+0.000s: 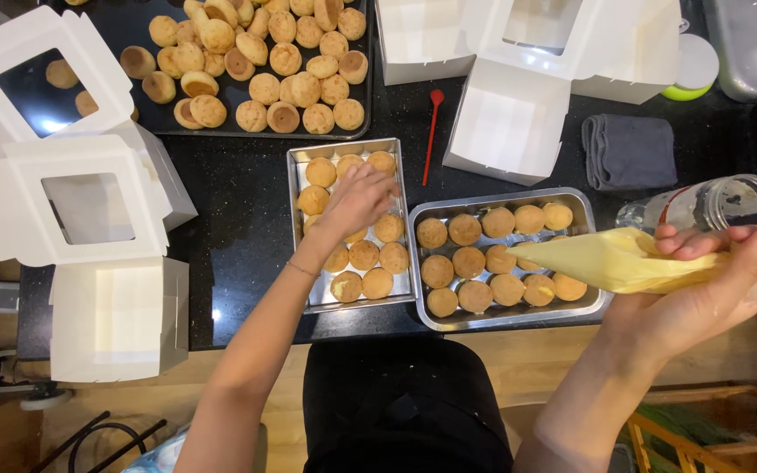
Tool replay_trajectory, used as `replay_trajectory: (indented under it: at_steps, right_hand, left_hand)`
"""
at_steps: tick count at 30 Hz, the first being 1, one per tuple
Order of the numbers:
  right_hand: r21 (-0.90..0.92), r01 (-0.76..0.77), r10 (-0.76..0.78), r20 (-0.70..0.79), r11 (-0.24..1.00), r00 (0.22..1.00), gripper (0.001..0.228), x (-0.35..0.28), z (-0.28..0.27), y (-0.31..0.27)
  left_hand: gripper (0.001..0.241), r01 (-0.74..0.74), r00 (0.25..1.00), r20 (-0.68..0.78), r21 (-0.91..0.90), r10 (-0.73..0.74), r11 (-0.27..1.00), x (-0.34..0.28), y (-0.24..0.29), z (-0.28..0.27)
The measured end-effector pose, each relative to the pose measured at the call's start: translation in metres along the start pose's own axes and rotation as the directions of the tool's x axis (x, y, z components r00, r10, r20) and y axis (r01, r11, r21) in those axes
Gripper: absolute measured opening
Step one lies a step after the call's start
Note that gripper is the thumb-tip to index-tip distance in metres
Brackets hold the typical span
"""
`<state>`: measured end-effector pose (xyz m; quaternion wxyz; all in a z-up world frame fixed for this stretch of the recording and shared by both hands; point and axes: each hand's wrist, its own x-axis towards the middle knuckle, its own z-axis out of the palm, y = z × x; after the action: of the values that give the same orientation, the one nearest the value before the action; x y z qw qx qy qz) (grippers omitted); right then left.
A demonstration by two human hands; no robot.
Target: The recorder is filling cream puffs with a piping bag at a bakery workstation.
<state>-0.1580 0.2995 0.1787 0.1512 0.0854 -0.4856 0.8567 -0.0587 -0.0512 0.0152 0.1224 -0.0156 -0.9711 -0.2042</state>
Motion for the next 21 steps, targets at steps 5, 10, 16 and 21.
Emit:
replay_trajectory:
  at_steps: [5, 10, 16, 21]
  right_hand:
    - [-0.008, -0.001, 0.000, -0.050, 1.000, 0.999, 0.033, 0.000, -0.002, -0.004]
    - [-0.013, 0.007, -0.007, -0.040, 1.000, 0.999, 0.033, 0.000, -0.003, -0.005]
    - [0.011, -0.005, 0.005, -0.031, 1.000, 1.000, 0.031, 0.001, -0.011, -0.004]
    - [-0.028, 0.018, -0.018, 0.020, 0.999, 1.000, 0.029, 0.002, -0.014, -0.004]
  left_hand:
    - [0.037, 0.177, 0.945, 0.303, -0.151, -0.125, 0.973, 0.002, 0.020, -0.009]
    - [0.043, -0.006, 0.984, 0.177, -0.038, 0.012, 0.999, -0.008, 0.011, 0.008]
    - [0.045, -0.045, 0.998, 0.035, 0.053, 0.044, 0.998, -0.019, 0.031, -0.001]
    - [0.064, 0.110, 0.987, 0.127, -0.057, -0.102, 0.992, -0.040, 0.066, 0.017]
